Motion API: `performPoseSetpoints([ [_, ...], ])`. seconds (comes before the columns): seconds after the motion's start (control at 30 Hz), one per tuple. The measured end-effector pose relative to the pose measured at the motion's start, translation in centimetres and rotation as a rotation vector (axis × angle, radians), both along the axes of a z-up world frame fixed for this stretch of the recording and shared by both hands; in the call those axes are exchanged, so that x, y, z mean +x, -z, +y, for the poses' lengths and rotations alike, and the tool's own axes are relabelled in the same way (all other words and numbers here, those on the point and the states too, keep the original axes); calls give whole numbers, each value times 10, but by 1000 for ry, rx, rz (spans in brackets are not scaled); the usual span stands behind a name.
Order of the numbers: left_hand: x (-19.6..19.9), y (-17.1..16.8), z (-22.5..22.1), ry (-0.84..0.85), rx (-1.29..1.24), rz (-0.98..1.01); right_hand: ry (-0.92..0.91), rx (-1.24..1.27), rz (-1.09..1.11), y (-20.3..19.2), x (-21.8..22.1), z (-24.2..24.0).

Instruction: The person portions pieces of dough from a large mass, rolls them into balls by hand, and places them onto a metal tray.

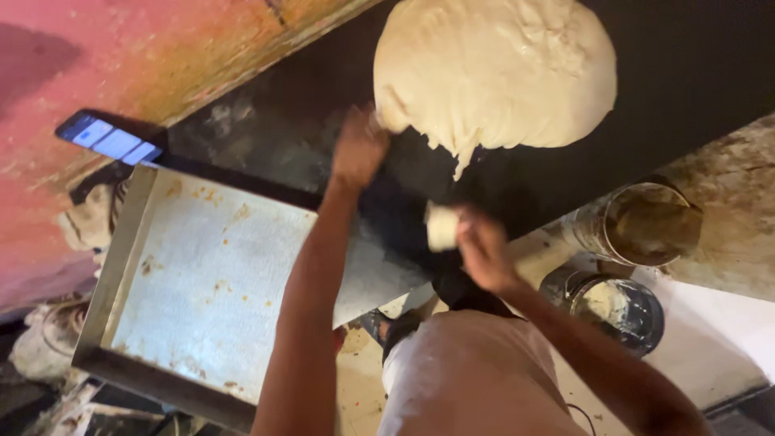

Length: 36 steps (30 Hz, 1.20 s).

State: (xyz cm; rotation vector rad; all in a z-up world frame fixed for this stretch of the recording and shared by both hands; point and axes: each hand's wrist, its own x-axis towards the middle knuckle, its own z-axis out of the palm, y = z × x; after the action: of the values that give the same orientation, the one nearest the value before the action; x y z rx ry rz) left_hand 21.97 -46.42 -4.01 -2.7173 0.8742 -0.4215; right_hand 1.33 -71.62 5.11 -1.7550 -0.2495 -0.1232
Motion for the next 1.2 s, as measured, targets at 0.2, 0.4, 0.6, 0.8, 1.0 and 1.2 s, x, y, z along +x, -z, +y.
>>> performPoseSetpoints([
  [0.2, 30, -77, 17, -175, -221, 277, 122, -833, -495, 10, 2, 51],
  [0.4, -125, -124, 26, -105, -1112, 370, -204, -829, -94, 51, 91, 77],
  [0.6, -263, -144, 68, -454, -1421, 410, -43, -996, -324, 14, 163, 105],
  [0.8, -309, -125, 84, -493, -1406, 342, 137, -992, -534, 78, 176, 125],
  [1.0, -331, -71, 99, -615, -719, 294, -67, -878, -282, 96, 78, 66],
  [1.2, -367, -43, 118, -671, -724, 381, -99, -961, -435, 76, 45, 135],
])
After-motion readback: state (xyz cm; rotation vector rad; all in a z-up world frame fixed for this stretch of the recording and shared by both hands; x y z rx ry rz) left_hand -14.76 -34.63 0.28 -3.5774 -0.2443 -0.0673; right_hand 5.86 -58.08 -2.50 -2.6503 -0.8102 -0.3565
